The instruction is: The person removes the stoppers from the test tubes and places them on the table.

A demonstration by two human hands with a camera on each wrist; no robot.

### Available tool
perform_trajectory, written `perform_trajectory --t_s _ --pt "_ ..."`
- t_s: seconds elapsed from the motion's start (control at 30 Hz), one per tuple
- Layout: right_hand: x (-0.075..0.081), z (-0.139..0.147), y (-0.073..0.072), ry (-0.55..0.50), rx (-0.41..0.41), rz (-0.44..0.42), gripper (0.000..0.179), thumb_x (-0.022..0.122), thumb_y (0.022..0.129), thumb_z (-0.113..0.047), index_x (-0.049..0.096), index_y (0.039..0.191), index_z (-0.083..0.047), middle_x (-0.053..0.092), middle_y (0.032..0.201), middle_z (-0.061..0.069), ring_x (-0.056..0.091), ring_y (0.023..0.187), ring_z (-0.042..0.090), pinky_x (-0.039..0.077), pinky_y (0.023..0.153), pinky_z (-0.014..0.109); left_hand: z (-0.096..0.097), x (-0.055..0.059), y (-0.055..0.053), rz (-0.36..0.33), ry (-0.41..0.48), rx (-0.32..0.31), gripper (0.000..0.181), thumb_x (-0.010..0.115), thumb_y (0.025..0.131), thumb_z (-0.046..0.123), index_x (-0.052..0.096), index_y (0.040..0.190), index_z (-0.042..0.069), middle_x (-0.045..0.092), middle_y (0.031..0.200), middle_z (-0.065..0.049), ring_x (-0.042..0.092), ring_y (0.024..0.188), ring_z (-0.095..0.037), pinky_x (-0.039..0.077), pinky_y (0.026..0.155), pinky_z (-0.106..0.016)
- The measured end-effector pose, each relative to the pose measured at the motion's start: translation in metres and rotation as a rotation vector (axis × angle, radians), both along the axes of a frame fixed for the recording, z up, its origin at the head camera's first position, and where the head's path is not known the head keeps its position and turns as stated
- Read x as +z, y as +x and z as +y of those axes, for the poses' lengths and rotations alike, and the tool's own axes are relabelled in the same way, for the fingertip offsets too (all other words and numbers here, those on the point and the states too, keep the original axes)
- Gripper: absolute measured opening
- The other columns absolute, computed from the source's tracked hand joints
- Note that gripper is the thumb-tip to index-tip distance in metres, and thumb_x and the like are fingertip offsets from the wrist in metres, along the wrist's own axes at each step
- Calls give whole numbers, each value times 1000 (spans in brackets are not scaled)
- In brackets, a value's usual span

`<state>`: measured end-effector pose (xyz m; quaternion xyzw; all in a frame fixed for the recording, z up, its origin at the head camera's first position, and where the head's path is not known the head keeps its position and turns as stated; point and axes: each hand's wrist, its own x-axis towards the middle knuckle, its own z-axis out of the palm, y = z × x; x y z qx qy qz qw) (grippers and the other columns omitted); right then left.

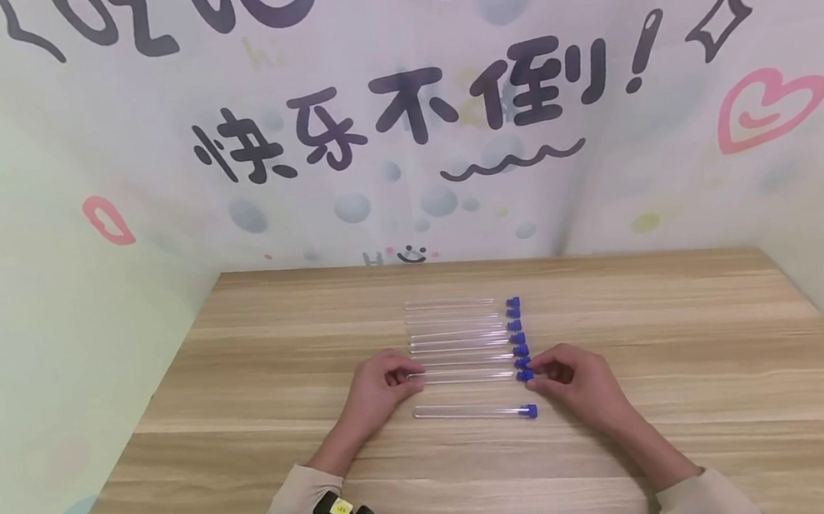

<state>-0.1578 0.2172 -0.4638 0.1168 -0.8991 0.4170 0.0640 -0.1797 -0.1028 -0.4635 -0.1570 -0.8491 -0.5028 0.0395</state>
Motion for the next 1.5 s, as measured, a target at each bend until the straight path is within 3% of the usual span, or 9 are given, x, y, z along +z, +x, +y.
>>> perform_trajectory --t_s 0.5,0.77,1.0,1.1,1.5 --pt "3 4 1 -37 -17 -15 22 79 77 -25 69 97 -23 65 85 -7 56 71 9 48 61 21 1 1 -2 -48 50 35 20 80 75 10 74 91 20 65 89 3 55 72 -11 47 62 -20" --pt "3 4 0 -83 -35 -4 22 76 80 -34 70 99 -24 69 91 -7 60 74 7 50 66 21 0 5 1 -45 83 39 21 80 74 8 74 93 15 66 90 -3 54 72 -11 47 62 -20" --pt "5 6 6 -179 -74 -83 18 73 83 -35 68 91 -19 68 86 -1 59 68 8 50 58 23 -2 9 5 -66 128 60 22 79 76 10 73 97 9 66 90 -10 54 74 -14 45 63 -19" --pt "5 6 8 -187 -80 -102 19 71 85 -36 67 90 -18 66 85 2 58 66 9 49 57 23 -5 5 5 -60 138 56 24 79 77 14 73 99 13 66 90 -6 54 74 -11 46 64 -19" --pt "6 0 20 -142 -72 -152 20 69 86 -38 67 93 -19 65 85 -1 56 74 11 48 63 22 -10 4 14 -71 152 38 29 79 77 16 70 104 11 68 88 -6 55 72 -10 47 62 -20"
